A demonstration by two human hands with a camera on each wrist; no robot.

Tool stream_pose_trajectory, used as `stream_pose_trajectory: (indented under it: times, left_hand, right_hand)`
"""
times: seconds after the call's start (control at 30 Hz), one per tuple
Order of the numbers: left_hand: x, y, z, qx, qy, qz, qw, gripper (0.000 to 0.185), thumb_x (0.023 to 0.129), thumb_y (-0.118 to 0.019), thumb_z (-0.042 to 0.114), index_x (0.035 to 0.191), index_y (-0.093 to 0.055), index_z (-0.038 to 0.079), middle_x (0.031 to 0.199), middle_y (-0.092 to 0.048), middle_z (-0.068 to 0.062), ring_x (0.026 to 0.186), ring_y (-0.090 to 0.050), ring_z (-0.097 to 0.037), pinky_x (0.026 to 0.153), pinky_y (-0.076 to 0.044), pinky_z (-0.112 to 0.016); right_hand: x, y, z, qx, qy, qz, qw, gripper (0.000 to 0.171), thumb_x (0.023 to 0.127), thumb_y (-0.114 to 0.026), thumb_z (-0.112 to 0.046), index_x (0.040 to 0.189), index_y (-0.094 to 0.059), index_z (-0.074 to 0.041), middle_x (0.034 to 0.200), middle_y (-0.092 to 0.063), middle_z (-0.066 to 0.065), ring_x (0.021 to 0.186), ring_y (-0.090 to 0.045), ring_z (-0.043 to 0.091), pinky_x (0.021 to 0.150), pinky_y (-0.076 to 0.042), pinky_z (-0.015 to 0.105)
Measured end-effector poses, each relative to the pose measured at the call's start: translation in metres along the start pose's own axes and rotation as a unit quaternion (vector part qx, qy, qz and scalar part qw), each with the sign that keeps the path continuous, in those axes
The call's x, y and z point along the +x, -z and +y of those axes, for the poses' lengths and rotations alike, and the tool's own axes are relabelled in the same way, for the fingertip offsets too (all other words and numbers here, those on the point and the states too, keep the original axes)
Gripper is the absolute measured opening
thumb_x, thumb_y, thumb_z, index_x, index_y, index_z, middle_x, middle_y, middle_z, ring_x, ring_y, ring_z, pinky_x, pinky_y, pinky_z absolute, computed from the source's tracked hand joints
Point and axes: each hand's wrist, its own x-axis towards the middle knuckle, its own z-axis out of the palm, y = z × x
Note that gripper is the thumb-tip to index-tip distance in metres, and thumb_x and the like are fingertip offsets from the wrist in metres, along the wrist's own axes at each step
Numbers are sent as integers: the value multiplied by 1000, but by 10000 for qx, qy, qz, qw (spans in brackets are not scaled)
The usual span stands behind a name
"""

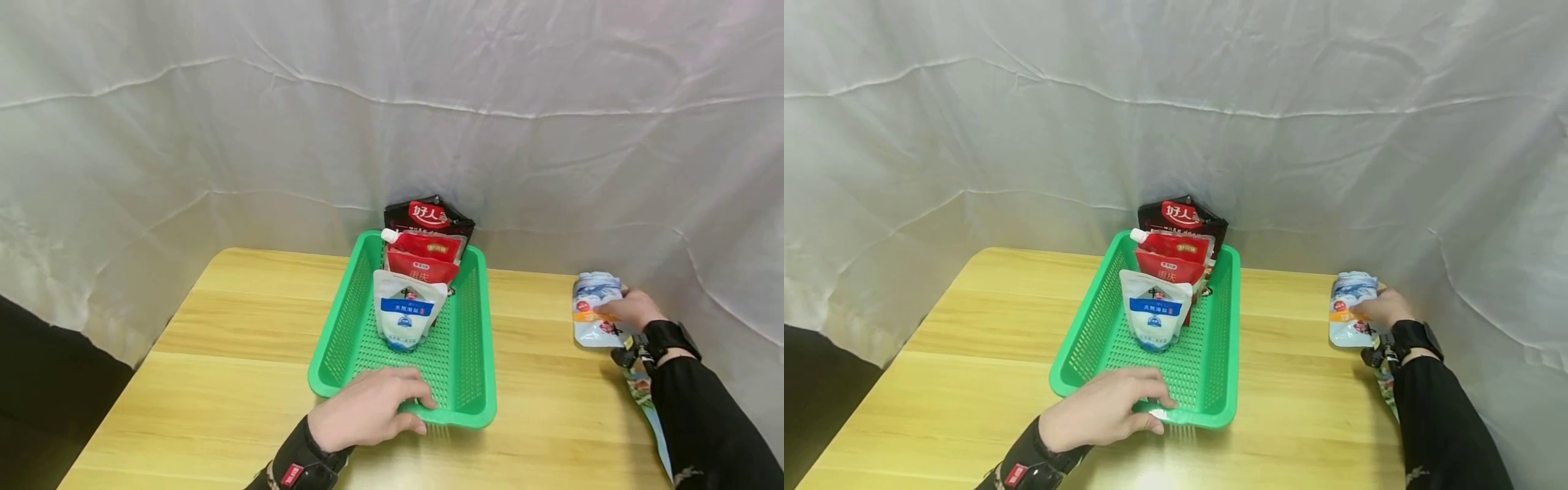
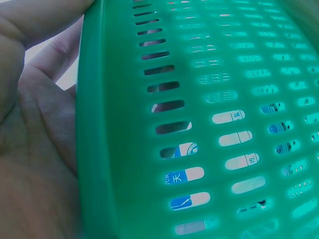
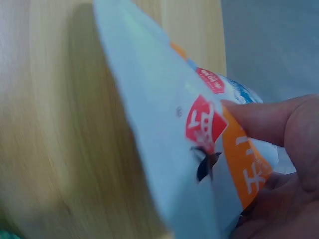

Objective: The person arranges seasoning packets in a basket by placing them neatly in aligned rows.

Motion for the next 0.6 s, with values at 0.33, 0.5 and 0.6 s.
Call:
stream_pose_trajectory:
  times: [0.33, 0.5, 0.6]
  left_hand:
    - [0, 1, 1, 136, 79, 73, 9999, 22, 89, -82, 32, 110, -76, 26, 106, -66, 18, 102, -62, 2, 82, -52, -18]
    - [-1, 0, 2, 83, 86, 28, 9999, 21, 90, -81, 32, 109, -76, 25, 108, -66, 18, 104, -62, 1, 85, -52, -18]
    - [-2, 0, 3, 75, 86, 15, 9999, 21, 90, -81, 31, 109, -76, 25, 108, -66, 18, 104, -62, 1, 86, -52, -19]
  right_hand:
    - [-12, -15, -12, 181, 503, 670, 9963, 84, 97, -68, -32, 143, -29, 26, 124, -50, 41, 103, -54, 46, 88, -48, 52]
    - [-27, -29, -20, 581, 579, 951, 9921, 88, 99, -67, -38, 149, -26, 23, 131, -49, 41, 109, -55, 46, 86, -49, 49]
    - [-36, -37, -27, 956, 736, 1208, 9853, 87, 100, -67, -36, 151, -25, 22, 136, -47, 43, 115, -55, 49, 86, -51, 44]
